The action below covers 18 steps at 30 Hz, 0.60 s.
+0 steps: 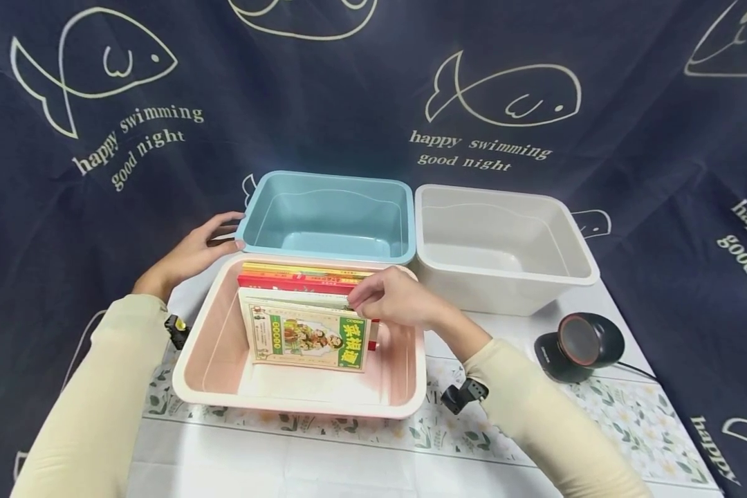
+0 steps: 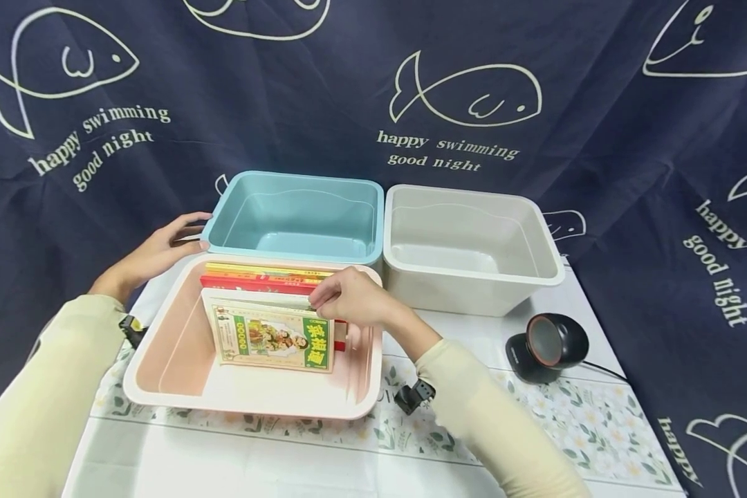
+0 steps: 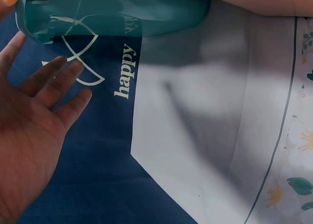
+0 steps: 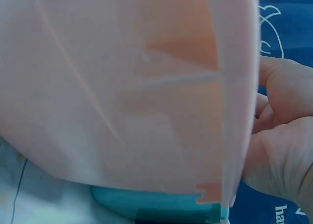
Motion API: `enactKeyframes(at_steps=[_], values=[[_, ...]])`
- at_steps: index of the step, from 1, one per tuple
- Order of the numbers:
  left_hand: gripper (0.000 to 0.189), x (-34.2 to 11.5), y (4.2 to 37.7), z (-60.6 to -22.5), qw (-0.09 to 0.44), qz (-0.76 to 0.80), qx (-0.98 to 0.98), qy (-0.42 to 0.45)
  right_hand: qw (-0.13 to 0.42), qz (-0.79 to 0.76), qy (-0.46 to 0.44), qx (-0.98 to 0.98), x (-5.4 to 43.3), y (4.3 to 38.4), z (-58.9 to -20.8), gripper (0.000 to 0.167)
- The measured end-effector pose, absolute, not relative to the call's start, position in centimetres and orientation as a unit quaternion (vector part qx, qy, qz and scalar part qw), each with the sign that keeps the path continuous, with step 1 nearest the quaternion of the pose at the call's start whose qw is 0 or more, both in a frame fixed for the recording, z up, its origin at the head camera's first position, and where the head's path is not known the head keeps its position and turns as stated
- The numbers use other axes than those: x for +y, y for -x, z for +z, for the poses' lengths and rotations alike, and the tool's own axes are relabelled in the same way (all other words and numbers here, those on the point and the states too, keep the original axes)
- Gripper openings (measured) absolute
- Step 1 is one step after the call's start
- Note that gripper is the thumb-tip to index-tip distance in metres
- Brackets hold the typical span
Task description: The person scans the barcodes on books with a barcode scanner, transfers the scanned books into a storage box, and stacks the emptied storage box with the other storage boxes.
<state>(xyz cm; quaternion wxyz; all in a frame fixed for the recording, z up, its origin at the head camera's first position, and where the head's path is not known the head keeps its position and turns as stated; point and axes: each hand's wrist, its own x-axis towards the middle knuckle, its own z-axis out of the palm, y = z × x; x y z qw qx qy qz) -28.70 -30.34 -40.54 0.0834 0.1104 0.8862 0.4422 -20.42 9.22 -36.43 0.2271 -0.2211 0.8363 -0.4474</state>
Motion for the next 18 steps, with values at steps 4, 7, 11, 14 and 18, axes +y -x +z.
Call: enactKeyframes(at_steps=[4,7,11,14,18], values=[[0.07,-30.3,28.6,-40.4,0.079,0.448,0.883,-0.116,0.224,-0.428,0.234,0.844,8.5,20.2,-36.8,0.024],[0.07,-30.3,28.6,-40.4,0.075,0.452,0.88,-0.125,0.216,-0.412,0.241,0.852,8.0,20.1,-37.1,0.023],[0.07,-30.4,28.5,-40.4,0.073,0.453,0.879,-0.127,0.215,-0.411,0.238,0.853,7.5,19.9,-37.6,0.023],[0.071,-30.4,28.5,-40.4,0.074,0.45,0.881,-0.126,0.213,-0.409,0.23,0.857,7.1,19.8,-38.0,0.023],[0.071,-30.4,28.6,-40.5,0.075,0.448,0.882,-0.127,0.206,-0.394,0.215,0.869,6.5,19.5,-38.5,0.025]])
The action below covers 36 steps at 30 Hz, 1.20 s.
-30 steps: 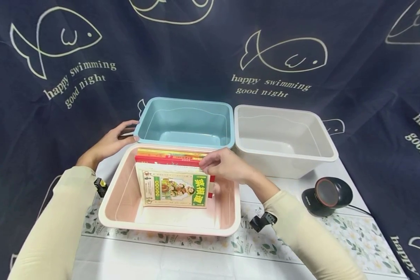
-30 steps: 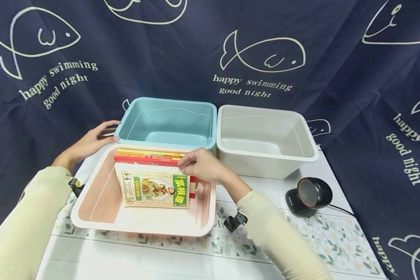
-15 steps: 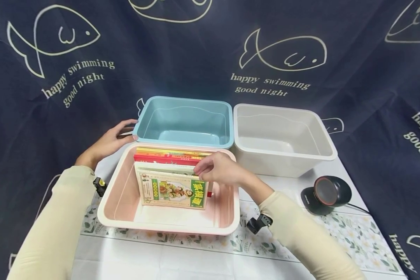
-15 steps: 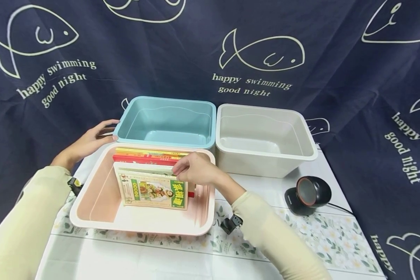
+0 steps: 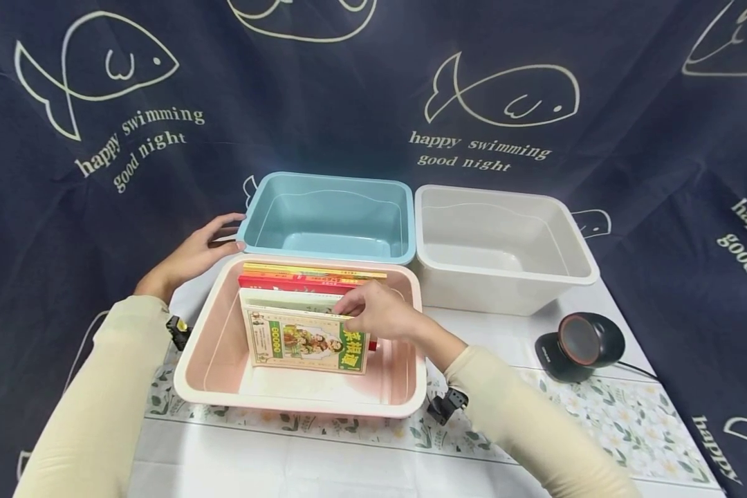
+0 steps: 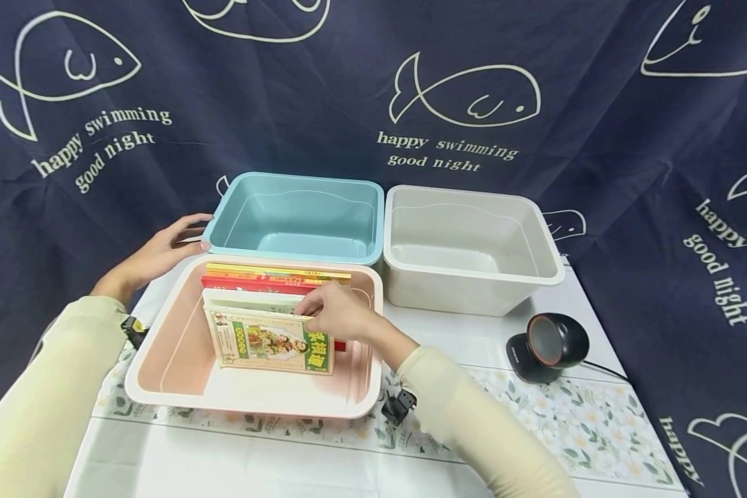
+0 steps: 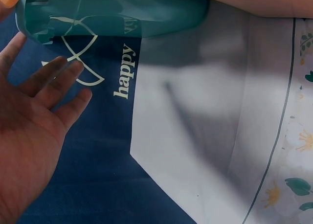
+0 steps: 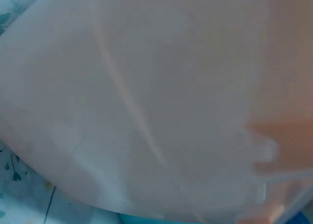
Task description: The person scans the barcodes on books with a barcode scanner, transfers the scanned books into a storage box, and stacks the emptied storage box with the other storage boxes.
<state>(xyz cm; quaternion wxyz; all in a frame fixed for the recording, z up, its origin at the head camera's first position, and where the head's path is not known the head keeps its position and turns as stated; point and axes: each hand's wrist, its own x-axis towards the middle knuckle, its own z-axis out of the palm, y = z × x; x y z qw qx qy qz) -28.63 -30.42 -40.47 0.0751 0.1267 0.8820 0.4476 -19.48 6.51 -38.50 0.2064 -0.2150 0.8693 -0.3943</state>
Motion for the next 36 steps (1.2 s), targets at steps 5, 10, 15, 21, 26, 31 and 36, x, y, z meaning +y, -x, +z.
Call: enactKeyframes(at_steps=[5,10,15,21,26,31,36], values=[[0.071,-30.4,28.7,-40.5,0.076,0.445,0.883,-0.125,0.207,-0.392,0.213,0.871,5.8,19.3,-39.0,0.025],[0.071,-30.4,28.6,-40.4,0.073,0.447,0.883,-0.125,0.197,-0.388,0.209,0.876,5.7,19.3,-38.9,0.025],[0.071,-30.4,28.5,-40.3,0.074,0.45,0.882,-0.123,0.168,-0.385,0.206,0.884,6.0,19.1,-38.5,0.023],[0.072,-30.4,28.4,-40.3,0.082,0.441,0.886,-0.119,0.145,-0.423,0.214,0.869,6.8,19.0,-37.5,0.023],[0.072,-30.6,28.4,-40.6,0.078,0.44,0.887,-0.119,0.104,-0.465,0.206,0.855,7.7,18.7,-35.9,0.024],[0.07,-30.7,28.4,-40.7,0.073,0.447,0.883,-0.124,0.077,-0.519,0.179,0.832,8.4,18.2,-33.9,0.026],[0.071,-30.5,28.6,-40.5,0.074,0.446,0.883,-0.128,0.056,-0.581,0.15,0.798,9.7,17.3,-31.6,0.027]])
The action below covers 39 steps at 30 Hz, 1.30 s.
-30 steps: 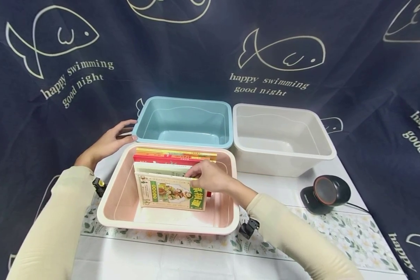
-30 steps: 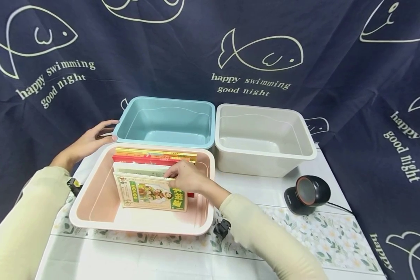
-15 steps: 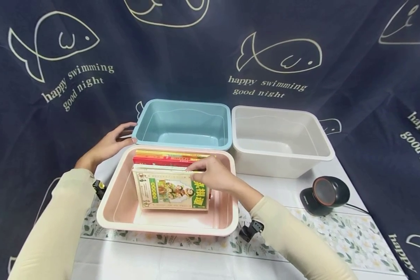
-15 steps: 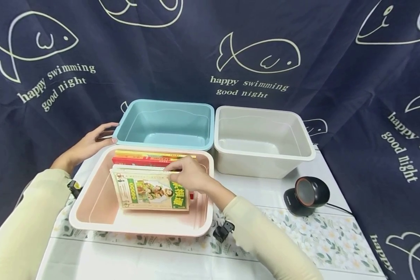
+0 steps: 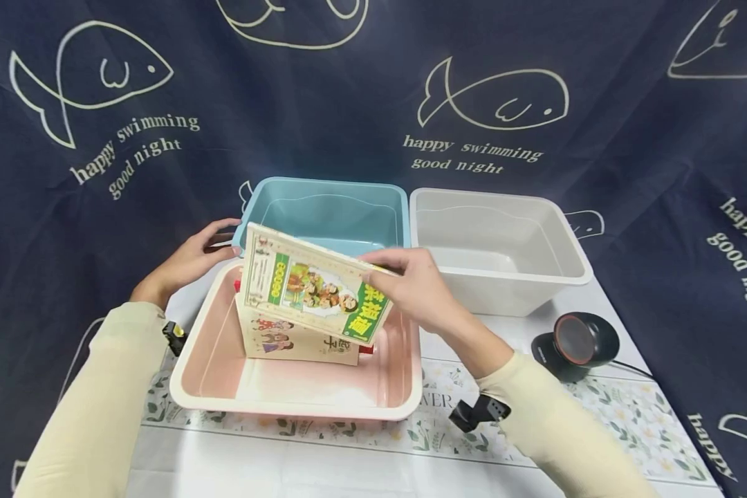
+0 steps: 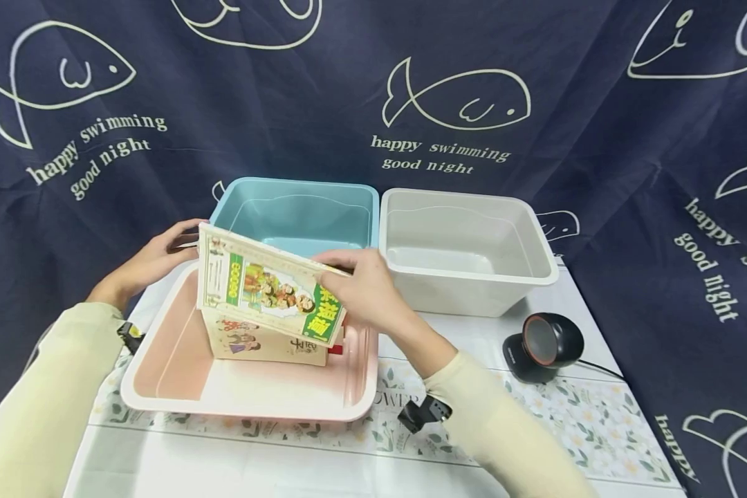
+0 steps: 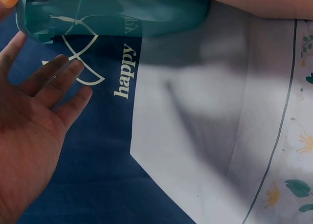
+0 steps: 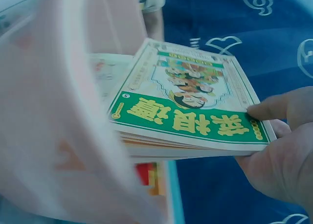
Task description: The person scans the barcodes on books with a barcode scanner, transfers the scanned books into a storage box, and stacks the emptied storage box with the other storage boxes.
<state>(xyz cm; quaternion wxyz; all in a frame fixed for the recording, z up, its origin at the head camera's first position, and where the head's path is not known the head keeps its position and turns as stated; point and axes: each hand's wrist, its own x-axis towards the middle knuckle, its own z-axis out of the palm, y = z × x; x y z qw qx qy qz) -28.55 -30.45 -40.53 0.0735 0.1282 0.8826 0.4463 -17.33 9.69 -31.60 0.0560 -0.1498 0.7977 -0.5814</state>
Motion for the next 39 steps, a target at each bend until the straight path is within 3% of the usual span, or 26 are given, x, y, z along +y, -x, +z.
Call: enactKeyframes(at_steps=[7,17,30,39], values=[[0.07,-30.4,28.5,-40.4,0.076,0.443,0.884,-0.128,-0.02,-0.585,0.133,0.8,12.6,16.2,-29.3,0.028],[0.07,-30.3,28.4,-40.4,0.076,0.442,0.885,-0.125,-0.117,-0.591,0.084,0.793,16.6,13.5,-29.2,0.024],[0.07,-30.5,28.7,-40.4,0.075,0.437,0.887,-0.127,-0.173,-0.496,-0.037,0.85,21.7,9.7,-30.8,0.028],[0.07,-30.5,28.7,-40.5,0.078,0.439,0.886,-0.127,-0.184,-0.534,-0.128,0.815,24.5,7.1,-33.4,0.028]])
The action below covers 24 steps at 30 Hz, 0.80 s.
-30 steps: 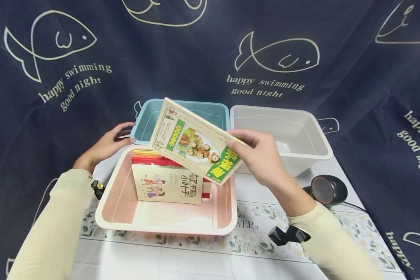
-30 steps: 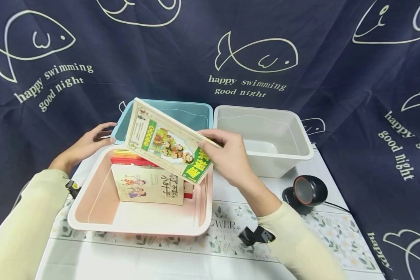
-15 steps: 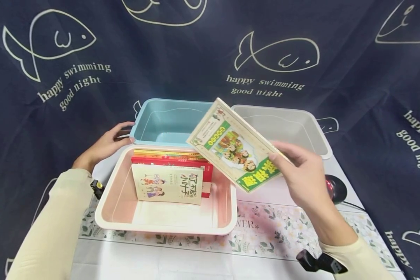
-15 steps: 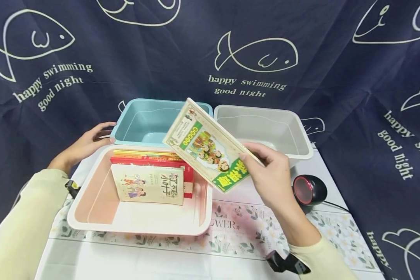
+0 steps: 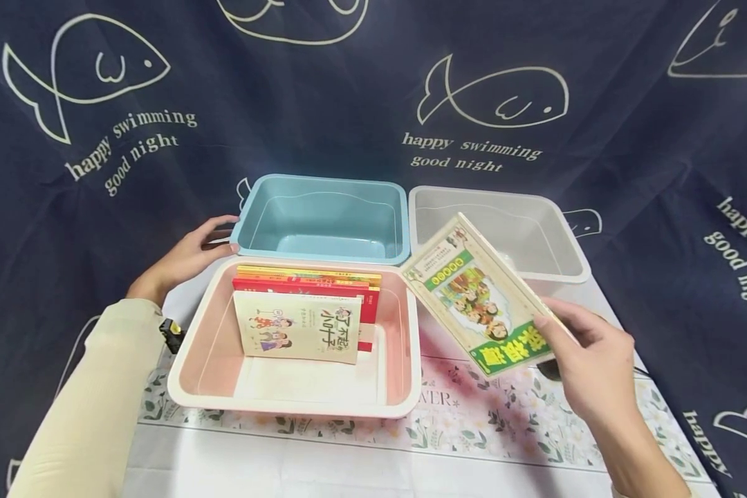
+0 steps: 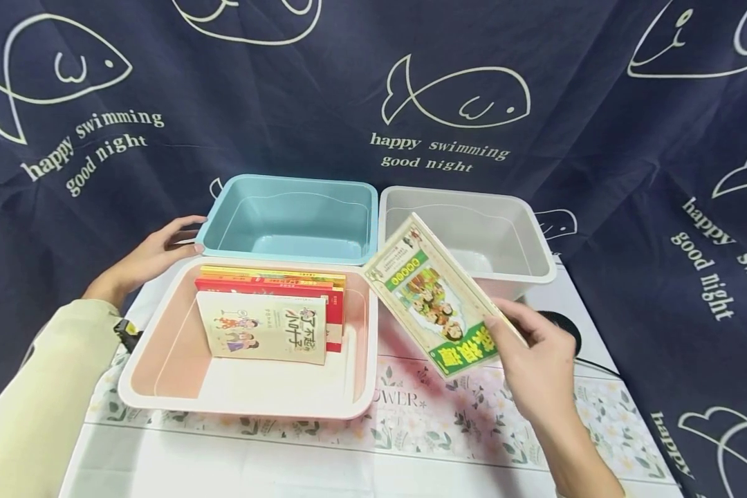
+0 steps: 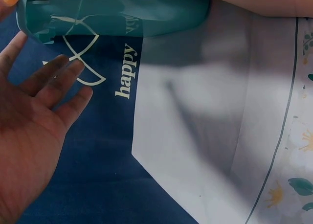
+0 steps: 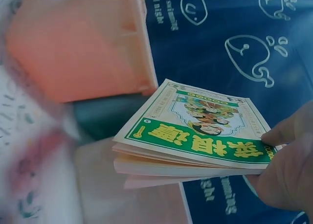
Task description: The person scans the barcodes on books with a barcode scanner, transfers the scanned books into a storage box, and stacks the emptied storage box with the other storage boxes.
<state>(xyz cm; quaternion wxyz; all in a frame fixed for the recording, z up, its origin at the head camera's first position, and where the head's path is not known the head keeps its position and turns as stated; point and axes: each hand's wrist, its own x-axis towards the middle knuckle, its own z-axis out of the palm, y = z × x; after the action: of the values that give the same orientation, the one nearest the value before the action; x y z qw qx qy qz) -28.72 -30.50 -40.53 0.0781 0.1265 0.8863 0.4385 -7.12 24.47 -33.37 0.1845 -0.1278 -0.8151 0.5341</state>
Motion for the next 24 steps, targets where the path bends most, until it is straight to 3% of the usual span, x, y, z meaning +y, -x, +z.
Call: enactKeyframes(at_steps=[11,24], values=[[0.071,-30.6,28.6,-40.5,0.085,0.437,0.888,-0.117,0.251,0.628,0.24,-0.696,26.8,4.4,-39.0,0.025],[0.069,-30.4,28.7,-40.4,0.081,0.445,0.882,-0.131,0.18,0.515,0.334,-0.769,29.6,1.4,-43.9,0.038]])
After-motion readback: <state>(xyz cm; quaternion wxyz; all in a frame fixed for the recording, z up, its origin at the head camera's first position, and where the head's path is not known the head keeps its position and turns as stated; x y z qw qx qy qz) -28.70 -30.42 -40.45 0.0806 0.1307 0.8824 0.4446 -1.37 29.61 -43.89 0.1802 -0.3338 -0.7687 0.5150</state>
